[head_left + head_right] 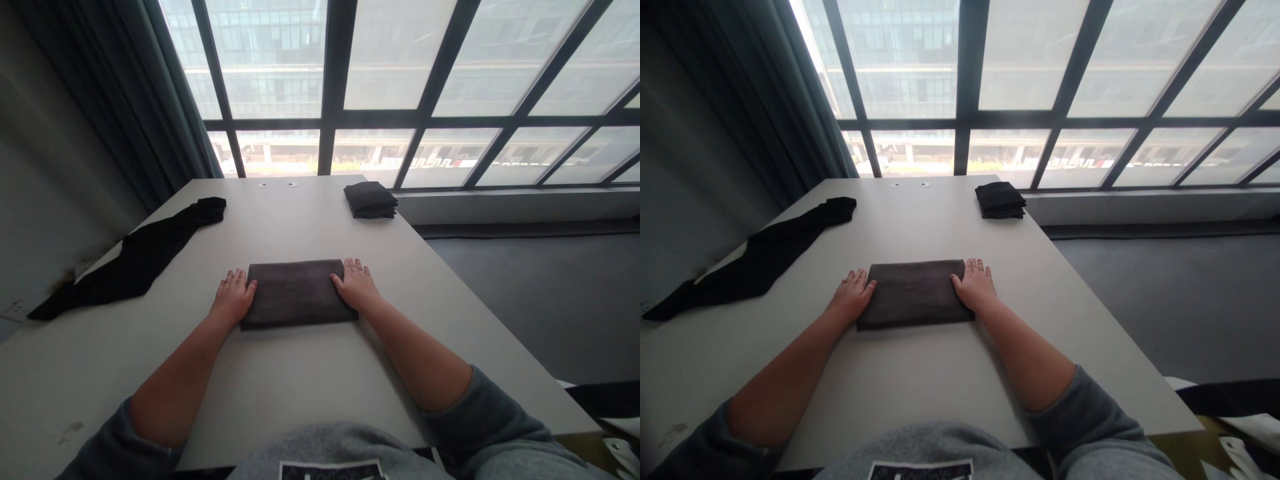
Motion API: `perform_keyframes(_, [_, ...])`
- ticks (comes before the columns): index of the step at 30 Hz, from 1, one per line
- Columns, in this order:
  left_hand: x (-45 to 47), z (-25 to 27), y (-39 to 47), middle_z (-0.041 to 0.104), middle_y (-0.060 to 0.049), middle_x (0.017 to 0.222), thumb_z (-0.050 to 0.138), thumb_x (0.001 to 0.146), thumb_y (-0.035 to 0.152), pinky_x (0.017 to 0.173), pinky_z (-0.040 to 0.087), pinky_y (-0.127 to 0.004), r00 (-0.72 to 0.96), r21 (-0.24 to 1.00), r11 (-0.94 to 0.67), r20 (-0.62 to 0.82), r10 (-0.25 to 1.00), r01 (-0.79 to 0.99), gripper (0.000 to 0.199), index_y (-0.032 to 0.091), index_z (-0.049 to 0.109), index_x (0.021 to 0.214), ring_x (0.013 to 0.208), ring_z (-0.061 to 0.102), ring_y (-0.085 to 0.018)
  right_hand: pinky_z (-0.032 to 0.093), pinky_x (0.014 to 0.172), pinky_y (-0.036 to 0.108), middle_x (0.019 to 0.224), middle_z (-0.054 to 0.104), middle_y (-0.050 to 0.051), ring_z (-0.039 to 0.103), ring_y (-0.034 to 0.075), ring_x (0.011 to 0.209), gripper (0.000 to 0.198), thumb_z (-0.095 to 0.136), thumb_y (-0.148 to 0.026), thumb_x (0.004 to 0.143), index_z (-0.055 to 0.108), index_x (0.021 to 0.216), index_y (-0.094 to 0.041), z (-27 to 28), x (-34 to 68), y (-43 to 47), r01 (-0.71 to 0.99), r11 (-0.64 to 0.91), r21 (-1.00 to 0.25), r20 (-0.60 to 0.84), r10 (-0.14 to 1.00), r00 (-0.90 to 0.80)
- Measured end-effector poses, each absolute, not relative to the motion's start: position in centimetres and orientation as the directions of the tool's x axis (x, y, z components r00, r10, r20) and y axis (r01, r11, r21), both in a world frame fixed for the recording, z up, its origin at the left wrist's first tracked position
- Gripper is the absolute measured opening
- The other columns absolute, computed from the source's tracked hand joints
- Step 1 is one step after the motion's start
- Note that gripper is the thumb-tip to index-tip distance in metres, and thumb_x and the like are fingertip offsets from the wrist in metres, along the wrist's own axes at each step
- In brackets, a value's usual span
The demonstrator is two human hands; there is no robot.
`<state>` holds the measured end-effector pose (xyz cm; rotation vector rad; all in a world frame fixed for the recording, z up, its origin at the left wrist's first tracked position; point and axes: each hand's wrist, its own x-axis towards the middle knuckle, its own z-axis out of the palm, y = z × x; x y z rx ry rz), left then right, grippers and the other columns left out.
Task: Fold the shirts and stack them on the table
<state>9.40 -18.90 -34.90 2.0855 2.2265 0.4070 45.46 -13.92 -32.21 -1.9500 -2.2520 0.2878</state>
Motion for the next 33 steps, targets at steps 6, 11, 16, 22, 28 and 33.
perform_keyframes(6, [4.7,-35.3,-19.0,0.061,-0.022,0.151,0.046,0.098,0.032,0.122,0.032,-0.068,-0.024,0.292,-0.022,0.154,0.988,0.956,0.051,0.022,0.065,0.144,0.152,0.044,-0.041,0.018,0.131,0.051,0.171,0.032,0.024,0.021,0.039,0.163,0.073,0.03,-0.049,0.11,0.035,0.164,0.001,-33.4,49.4,-12.7,0.954,0.132,-0.269,-0.006,0.99,-0.139])
perform_keyframes(11, [4.8,-34.9,-18.7,0.052,-0.023,0.16,0.041,0.099,0.032,0.122,0.029,-0.071,-0.072,0.312,0.03,0.123,0.99,0.95,0.053,0.017,0.064,0.145,0.155,0.039,-0.043,0.02,0.13,0.052,0.171,0.033,0.024,0.026,0.037,0.161,0.066,0.03,-0.043,0.111,0.037,0.164,-0.003,-34.3,50.3,-11.7,0.957,0.11,-0.27,-0.026,0.992,-0.122])
perform_keyframes(16, [6.2,-34.1,-18.7,0.055,-0.016,0.16,0.035,0.103,0.04,0.126,0.027,-0.065,-0.094,0.434,0.03,0.125,0.988,0.9,0.052,0.02,0.068,0.139,0.154,0.042,-0.037,0.018,0.13,0.054,0.174,0.025,0.023,0.023,0.036,0.162,0.064,0.032,-0.042,0.112,0.04,0.164,-0.006,-34.4,50.1,-11.9,0.966,0.162,-0.202,-0.052,0.983,-0.176])
perform_keyframes(22, [7.1,-32.6,-18.8,0.074,-0.013,0.132,0.032,0.1,0.049,0.118,0.045,-0.041,-0.028,0.595,-0.1,0.203,0.979,0.798,0.057,0.018,0.075,0.12,0.128,0.065,-0.026,0.021,0.13,0.052,0.174,0.028,0.02,0.026,0.034,0.162,0.059,0.03,-0.034,0.112,0.043,0.163,-0.007,-33.7,50.0,-12.3,0.966,0.183,-0.181,-0.055,0.979,-0.195])
perform_keyframes(28, [7.6,-32.1,-18.9,0.076,-0.013,0.122,0.035,0.095,0.052,0.113,0.048,-0.041,0.025,0.615,-0.149,0.206,0.978,0.774,0.051,0.02,0.074,0.102,0.121,0.067,-0.029,0.027,0.128,0.05,0.169,0.04,0.018,0.037,0.031,0.157,0.053,0.03,-0.032,0.112,0.056,0.154,-0.012,-32.6,49.5,-12.8,0.95,0.168,-0.263,0.007,0.985,-0.172])
perform_keyframes(33, [7.9,-32.1,-19.4,0.076,-0.009,0.103,0.04,0.095,0.059,0.096,0.054,-0.044,-0.09,0.626,-0.035,0.167,0.982,0.779,0.042,0.024,0.062,0.099,0.1,0.071,-0.03,0.046,0.113,0.035,0.137,0.073,0.012,0.065,0.025,0.132,0.057,0.022,-0.035,0.114,0.075,0.129,-0.019,-31.1,48.3,-14.1,0.85,0.238,-0.47,0.112,0.971,-0.211])
